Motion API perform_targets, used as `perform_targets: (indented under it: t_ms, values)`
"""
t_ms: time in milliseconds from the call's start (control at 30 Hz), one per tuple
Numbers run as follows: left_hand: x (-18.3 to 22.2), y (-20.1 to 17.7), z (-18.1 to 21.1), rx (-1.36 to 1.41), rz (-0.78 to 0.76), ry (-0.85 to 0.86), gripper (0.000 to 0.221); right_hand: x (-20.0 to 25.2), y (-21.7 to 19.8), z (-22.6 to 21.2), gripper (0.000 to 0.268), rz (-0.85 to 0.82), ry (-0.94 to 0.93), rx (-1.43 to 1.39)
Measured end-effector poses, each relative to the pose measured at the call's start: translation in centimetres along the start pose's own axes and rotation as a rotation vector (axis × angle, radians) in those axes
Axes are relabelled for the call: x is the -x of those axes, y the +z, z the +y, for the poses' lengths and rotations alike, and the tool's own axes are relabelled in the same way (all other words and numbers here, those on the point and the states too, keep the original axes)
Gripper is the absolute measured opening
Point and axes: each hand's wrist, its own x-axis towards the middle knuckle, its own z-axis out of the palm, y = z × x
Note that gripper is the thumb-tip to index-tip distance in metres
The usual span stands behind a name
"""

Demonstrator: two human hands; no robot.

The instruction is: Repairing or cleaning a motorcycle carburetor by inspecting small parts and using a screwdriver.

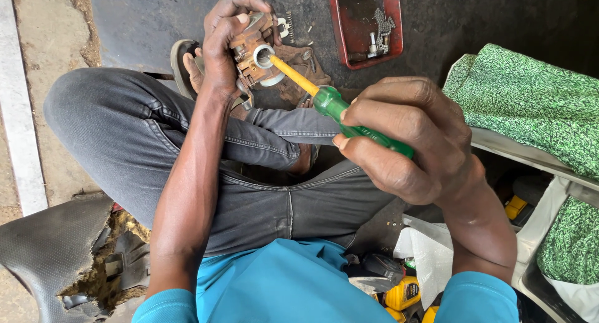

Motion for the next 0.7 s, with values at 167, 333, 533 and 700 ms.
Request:
perform_targets:
  t_ms: [167,333,533,700]
  values:
    - [0.1,0.0,0.0,0.01,-0.016,-0.012,0.031,-0.4,-0.4,-0.1,0.034,-0.045,-0.016,0.037]
    - [-0.1,0.1,0.1,-0.008,-0.007,-0.028,0.032,-0.7,0.0,-0.5,0.034,0.003,0.033,0.002]
    - [-0.1,0.0,0.2,0.02,0.021,-0.038,0.031,-1.9,-0.4,-0.7,0.033,-0.059,0.03,0.046]
    - [-0.1,0.1,0.1,0.023,0.028,-0.051,0.032,-1.4,0.1,-0.6,0.037,-0.02,0.081,0.016]
